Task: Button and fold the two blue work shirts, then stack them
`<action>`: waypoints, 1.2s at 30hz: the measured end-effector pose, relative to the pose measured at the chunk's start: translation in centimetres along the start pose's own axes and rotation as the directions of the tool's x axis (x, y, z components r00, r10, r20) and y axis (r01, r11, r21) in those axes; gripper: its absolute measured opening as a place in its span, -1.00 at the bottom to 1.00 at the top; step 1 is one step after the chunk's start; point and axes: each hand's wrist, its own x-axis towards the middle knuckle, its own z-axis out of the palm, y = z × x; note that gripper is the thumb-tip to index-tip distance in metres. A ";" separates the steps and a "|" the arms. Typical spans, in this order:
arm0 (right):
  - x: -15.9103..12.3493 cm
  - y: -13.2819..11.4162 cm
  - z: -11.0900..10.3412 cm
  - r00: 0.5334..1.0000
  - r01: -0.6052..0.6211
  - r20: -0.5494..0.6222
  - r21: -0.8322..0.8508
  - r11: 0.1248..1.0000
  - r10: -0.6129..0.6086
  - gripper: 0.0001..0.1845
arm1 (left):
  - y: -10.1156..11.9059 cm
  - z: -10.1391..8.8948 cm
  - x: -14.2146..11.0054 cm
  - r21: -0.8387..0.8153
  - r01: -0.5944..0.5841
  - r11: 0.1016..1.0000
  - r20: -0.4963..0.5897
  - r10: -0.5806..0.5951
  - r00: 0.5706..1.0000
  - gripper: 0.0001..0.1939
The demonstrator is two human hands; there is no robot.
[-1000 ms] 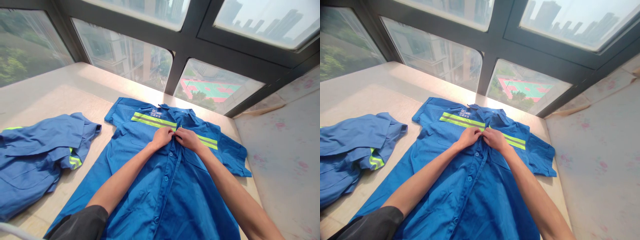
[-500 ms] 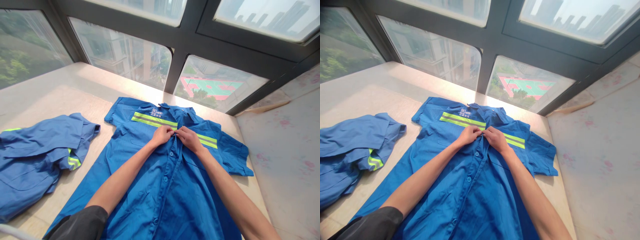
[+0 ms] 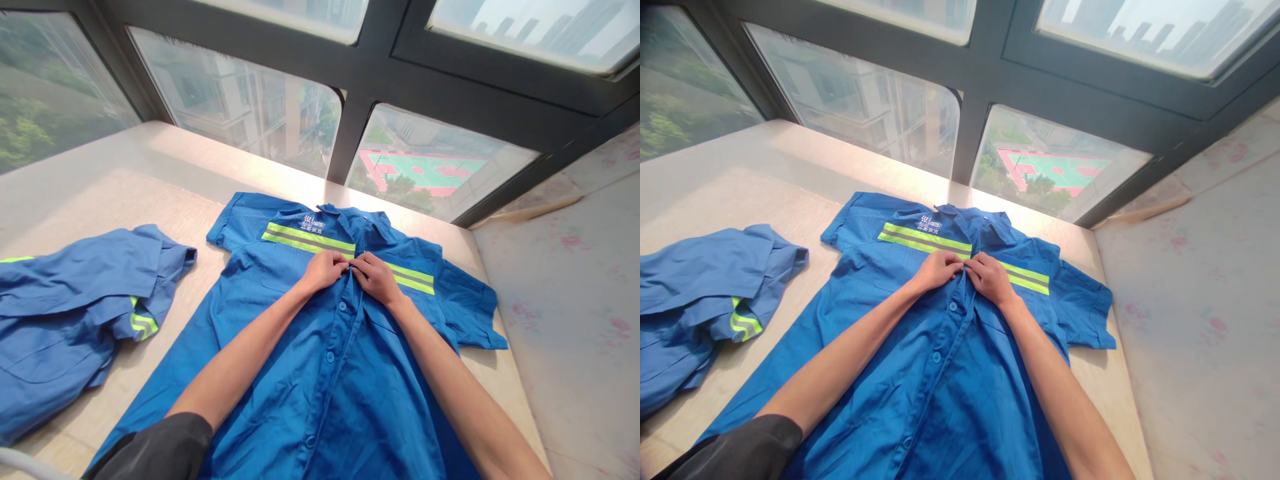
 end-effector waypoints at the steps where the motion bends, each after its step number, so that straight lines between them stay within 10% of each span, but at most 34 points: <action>1: 0.0 0.0 0.0 1.000 -0.002 -0.001 0.004 1.000 0.002 -0.72 | 0.1 0.1 -0.1 0.010 0.000 1.000 -0.005 0.000 1.000 -0.82; 36: -0.3 -0.3 -0.1 1.000 -0.011 -0.005 -0.010 1.000 0.011 -0.71 | 0.1 0.3 0.0 -0.188 0.039 0.981 -0.021 -0.044 0.999 -0.91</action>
